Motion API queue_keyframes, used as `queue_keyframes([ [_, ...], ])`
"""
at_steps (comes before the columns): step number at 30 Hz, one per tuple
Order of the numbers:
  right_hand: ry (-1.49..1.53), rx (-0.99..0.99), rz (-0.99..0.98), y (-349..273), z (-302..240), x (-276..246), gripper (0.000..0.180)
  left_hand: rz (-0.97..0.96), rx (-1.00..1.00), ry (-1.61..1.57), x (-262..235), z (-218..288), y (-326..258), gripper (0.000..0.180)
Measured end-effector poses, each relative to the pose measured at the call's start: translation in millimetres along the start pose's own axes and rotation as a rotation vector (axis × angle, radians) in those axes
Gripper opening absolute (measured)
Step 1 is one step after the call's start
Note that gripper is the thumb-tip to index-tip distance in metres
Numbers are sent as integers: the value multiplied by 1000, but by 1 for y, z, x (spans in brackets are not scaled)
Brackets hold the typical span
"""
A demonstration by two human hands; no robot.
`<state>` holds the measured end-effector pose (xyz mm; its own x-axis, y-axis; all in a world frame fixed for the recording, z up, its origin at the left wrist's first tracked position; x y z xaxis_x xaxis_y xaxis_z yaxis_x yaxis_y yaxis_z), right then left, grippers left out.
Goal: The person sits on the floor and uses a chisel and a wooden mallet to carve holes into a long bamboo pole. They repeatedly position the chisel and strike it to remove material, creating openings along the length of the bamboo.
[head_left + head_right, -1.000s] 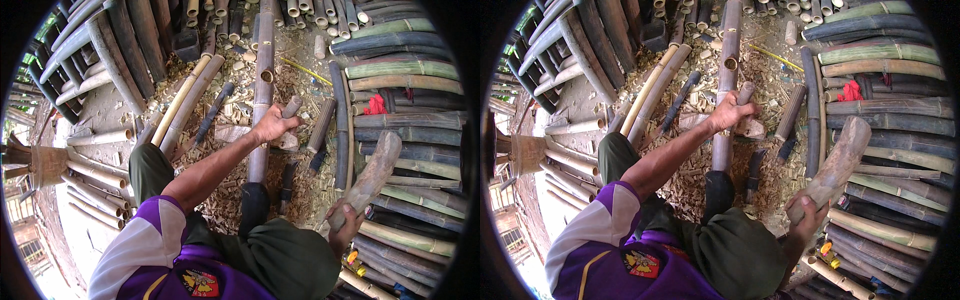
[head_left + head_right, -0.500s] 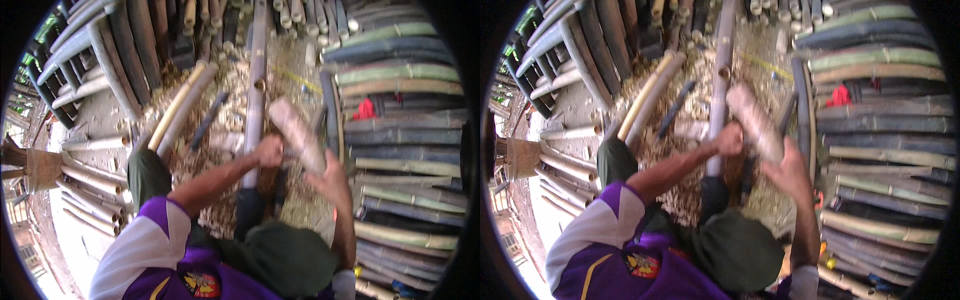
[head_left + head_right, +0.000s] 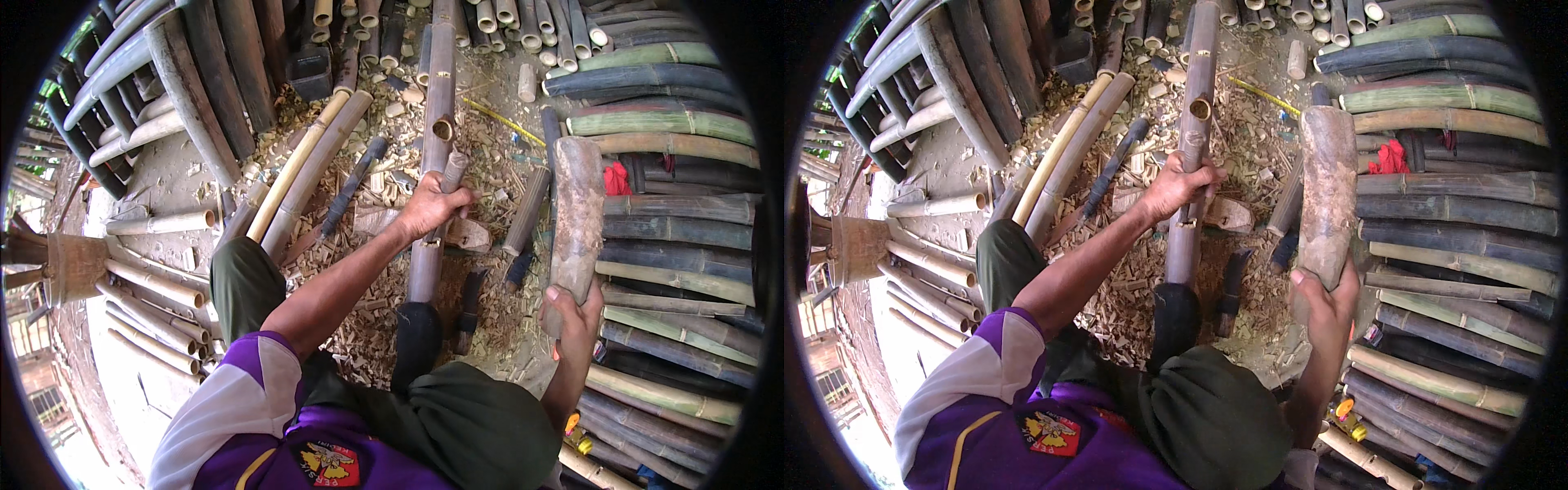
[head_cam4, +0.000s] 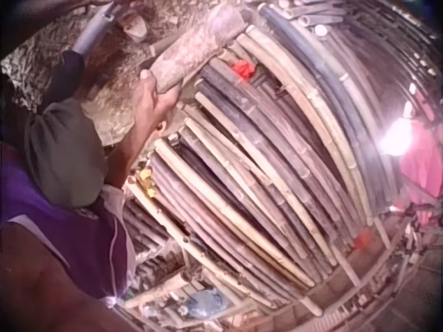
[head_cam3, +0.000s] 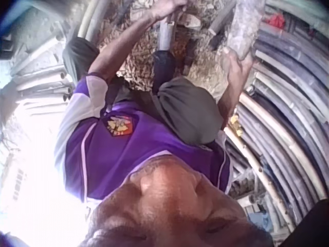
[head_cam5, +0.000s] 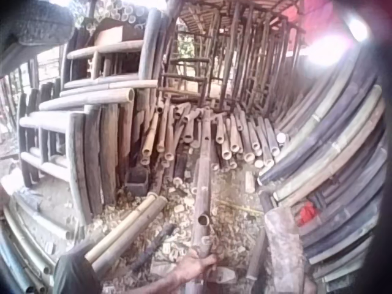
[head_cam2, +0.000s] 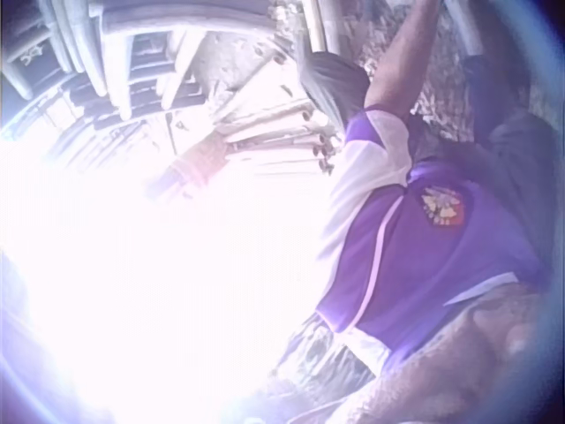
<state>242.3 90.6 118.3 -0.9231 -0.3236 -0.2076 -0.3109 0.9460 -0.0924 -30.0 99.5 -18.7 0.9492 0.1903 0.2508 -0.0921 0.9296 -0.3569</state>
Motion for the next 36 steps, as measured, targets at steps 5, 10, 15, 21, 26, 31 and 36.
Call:
queue_keyframes([
  [5, 5, 29, -19, -3, 0, -1, 52, 83, -27, 607, 0, -9, 2, 29],
  [10, 56, 128, 79, -11, 31, -19, 54, 173, -114, 1116, -13, -49, -29, 37],
  [15, 57, 242, 136, -32, 104, -15, 47, 303, -321, 698, -63, -108, -38, 30],
  [21, 214, 457, 5, -46, 145, 40, 40, 588, -411, -348, -140, -100, -25, 13],
  [26, 110, 326, -71, 45, 185, 46, 51, 299, -286, -564, -66, -26, 16, 10],
  [31, -308, 193, -59, 174, 237, 20, 64, 163, -337, -406, 35, -26, 74, 8],
  [36, -533, -23, -72, 170, 168, 48, 79, 339, -430, -417, 29, -49, 108, 21],
])
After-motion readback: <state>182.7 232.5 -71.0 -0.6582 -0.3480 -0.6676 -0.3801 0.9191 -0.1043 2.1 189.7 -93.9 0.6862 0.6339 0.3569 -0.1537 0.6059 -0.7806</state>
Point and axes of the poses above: each hand's wrist, its own y-axis towards the middle knuckle, its own x-axis out of the palm, z = x × y, the point moved 7 cm from there along y, towards the middle knuckle, and after that the axes turned 9 degrees about -x, right-handed, at the moved point
